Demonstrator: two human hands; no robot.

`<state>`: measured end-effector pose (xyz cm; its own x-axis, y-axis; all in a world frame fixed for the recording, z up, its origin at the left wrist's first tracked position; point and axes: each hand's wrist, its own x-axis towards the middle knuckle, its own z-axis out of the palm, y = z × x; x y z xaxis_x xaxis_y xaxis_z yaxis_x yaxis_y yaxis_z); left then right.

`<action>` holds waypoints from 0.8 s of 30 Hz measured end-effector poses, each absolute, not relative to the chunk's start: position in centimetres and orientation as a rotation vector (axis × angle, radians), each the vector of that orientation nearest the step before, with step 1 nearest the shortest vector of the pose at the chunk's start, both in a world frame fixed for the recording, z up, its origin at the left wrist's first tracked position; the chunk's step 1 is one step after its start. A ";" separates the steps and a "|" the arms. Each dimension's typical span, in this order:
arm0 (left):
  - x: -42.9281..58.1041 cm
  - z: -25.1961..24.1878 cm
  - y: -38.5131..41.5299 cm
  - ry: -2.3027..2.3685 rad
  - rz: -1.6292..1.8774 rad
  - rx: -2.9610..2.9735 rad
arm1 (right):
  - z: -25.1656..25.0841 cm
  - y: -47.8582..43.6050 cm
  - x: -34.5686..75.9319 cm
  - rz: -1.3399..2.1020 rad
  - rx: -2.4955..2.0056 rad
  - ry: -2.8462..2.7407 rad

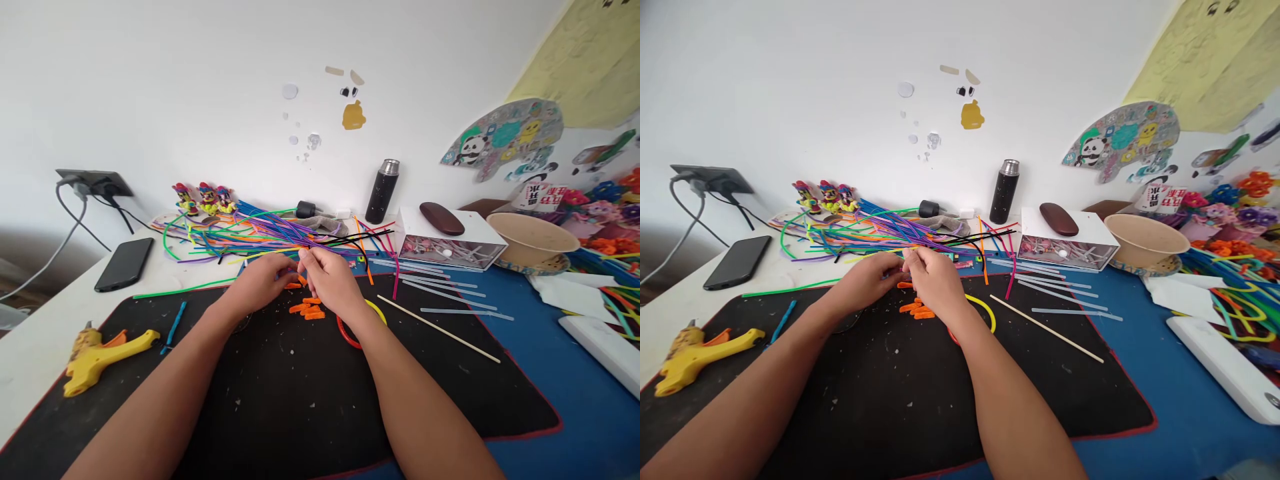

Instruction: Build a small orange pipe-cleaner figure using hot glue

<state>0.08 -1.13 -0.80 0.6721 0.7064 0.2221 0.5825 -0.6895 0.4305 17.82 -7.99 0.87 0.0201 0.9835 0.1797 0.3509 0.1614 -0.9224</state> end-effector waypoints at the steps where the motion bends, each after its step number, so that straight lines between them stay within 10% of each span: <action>1: -0.3 -0.7 -0.8 1.066 0.511 2.586 | 0.9 -8.0 17.8 0.851 -1.352 -1.502; 24: 0.5 -2.8 -0.3 0.981 0.481 2.643 | 1.3 -8.3 17.8 0.806 -1.326 -1.492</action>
